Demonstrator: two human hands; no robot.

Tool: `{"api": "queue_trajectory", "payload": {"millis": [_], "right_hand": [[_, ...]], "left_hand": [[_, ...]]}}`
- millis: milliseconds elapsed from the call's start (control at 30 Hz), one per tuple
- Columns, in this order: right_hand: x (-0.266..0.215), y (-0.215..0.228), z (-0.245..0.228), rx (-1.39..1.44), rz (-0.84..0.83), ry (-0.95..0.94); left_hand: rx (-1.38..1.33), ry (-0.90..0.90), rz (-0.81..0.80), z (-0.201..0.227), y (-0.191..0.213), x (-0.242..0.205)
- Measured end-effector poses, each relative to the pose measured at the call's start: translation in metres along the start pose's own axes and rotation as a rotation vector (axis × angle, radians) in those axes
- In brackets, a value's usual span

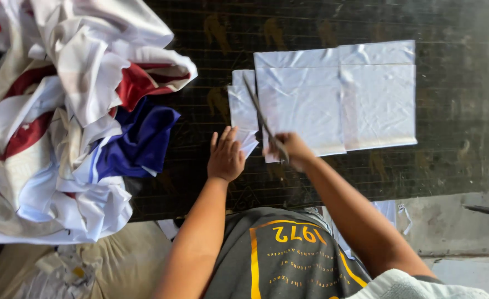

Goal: The person folds a piece of white fabric on a table and secures it with a rubber band. They then unfold a larger piece of white fabric with red stripes, smooth it out, and use scissors to cut it into smaller rectangular sections.

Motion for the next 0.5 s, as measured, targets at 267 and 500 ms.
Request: {"api": "queue_trajectory", "payload": {"millis": [267,500], "right_hand": [[-0.103,0.249,0.14,0.169,0.354,-0.017],[-0.151,0.524,0.177,-0.301,0.785,-0.115]], "left_hand": [[-0.025,-0.096,0.032,0.009,0.003,-0.008],[0.434,0.12,-0.365,0.02,0.026,-0.1]]}}
Point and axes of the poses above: each hand's wrist, its own x-axis towards the middle knuckle, its own y-axis out of the back of the hand, z = x × y, the point moved 8 cm from there along x, towards the middle knuckle, and after that the axes turned 5 degrees about z, right-handed, at the moved point
